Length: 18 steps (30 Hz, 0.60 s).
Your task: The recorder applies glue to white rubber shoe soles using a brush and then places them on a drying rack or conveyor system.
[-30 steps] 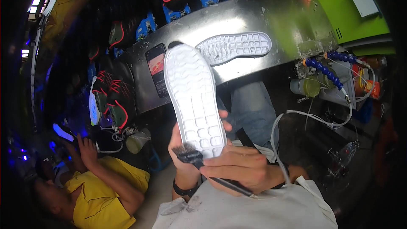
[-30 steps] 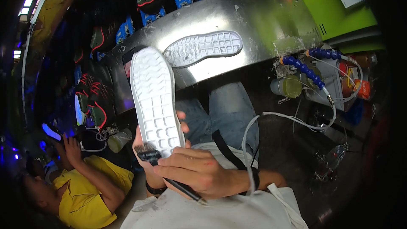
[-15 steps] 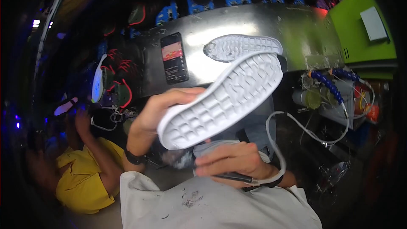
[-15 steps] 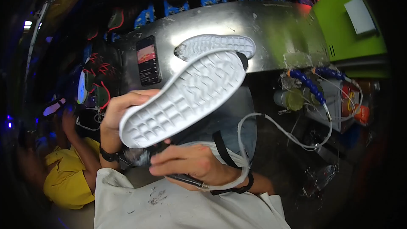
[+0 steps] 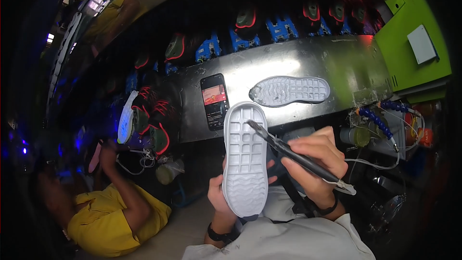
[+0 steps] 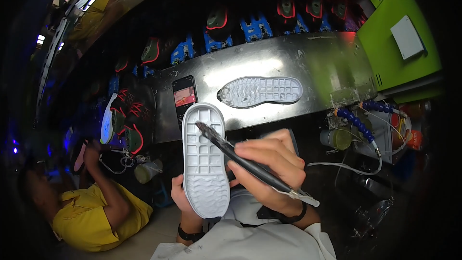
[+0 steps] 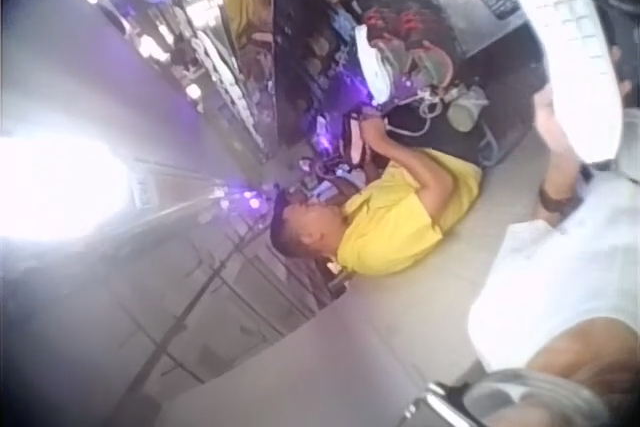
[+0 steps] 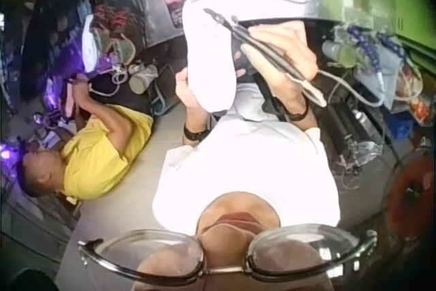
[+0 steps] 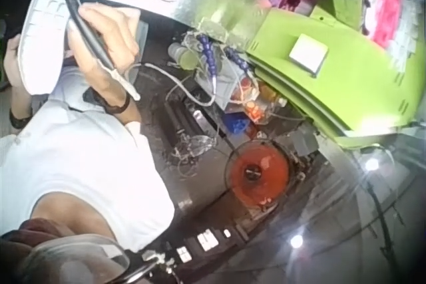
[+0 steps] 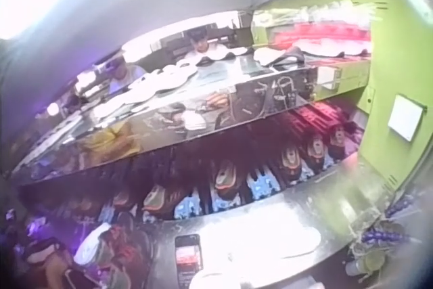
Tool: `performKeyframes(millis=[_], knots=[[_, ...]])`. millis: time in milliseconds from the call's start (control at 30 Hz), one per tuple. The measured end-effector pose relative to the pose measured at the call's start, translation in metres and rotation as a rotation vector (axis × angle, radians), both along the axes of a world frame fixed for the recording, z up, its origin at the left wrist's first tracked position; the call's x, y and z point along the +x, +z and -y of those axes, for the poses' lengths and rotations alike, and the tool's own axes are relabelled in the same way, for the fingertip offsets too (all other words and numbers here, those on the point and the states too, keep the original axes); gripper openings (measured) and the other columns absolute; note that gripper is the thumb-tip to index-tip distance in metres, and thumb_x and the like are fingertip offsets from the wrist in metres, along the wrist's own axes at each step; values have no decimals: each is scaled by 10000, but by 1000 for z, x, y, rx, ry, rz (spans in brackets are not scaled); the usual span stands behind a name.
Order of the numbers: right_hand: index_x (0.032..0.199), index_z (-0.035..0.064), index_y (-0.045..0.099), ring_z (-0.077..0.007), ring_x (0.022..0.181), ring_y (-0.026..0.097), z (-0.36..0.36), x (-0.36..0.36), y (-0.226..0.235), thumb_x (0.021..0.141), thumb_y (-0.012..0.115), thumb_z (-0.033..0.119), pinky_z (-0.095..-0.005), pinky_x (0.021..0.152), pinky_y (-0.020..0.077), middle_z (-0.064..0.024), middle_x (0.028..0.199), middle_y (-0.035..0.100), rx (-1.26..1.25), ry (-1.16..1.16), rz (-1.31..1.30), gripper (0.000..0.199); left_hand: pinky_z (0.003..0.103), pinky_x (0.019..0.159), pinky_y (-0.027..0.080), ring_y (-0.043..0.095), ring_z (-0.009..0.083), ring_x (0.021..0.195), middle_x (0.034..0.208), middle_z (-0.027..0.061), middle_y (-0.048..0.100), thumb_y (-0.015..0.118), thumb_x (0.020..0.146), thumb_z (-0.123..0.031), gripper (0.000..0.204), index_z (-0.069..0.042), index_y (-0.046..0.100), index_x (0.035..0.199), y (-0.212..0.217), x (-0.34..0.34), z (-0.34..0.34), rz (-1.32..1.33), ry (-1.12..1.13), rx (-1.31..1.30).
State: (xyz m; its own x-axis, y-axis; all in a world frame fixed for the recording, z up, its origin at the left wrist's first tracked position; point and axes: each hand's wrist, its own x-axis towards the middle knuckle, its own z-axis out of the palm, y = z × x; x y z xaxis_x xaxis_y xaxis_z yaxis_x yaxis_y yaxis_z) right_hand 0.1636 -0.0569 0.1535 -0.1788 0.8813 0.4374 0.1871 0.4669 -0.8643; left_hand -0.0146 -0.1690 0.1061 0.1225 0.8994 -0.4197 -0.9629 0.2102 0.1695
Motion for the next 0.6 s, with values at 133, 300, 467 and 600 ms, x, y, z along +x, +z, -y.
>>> performKeyframes(millis=[133, 300, 467, 600], knots=[[967, 13, 738, -211, 823, 619, -17, -35, -6, 714, 805, -2, -328, 714, 416, -100, 925, 736, 26, 15, 95, 263, 650, 1122, 355, 434, 471, 1371, 1580, 226, 329, 387, 898, -441, 778, -114, 231, 1586, -13, 3, 15, 43, 4, 25], [962, 23, 758, -199, 770, 648, 13, -33, -14, 697, 826, 4, -317, 690, 444, -84, 896, 745, -37, 240, -92, 274, 472, 1142, 392, 539, 370, 1296, 1407, 240, 540, 373, 914, -433, 739, 69, 420, 1455, -31, -4, 29, 60, 171, 7], [941, 46, 762, -206, 804, 671, 22, -18, -10, 686, 834, 3, -322, 773, 471, -83, 901, 753, -57, 107, 27, 268, 487, 1114, 417, 553, 352, 1294, 1431, 224, 540, 359, 975, -405, 660, 50, 450, 1444, -16, 17, 11, 77, 198, -10], [927, 29, 744, -198, 789, 659, 47, -7, -15, 710, 820, 38, -320, 820, 468, -78, 864, 726, -150, 571, -253, 230, 627, 1132, 350, 372, 519, 1402, 1609, 241, 297, 287, 1028, -599, 772, -108, 189, 1616, -1, 11, -27, 178, 39, 189]])
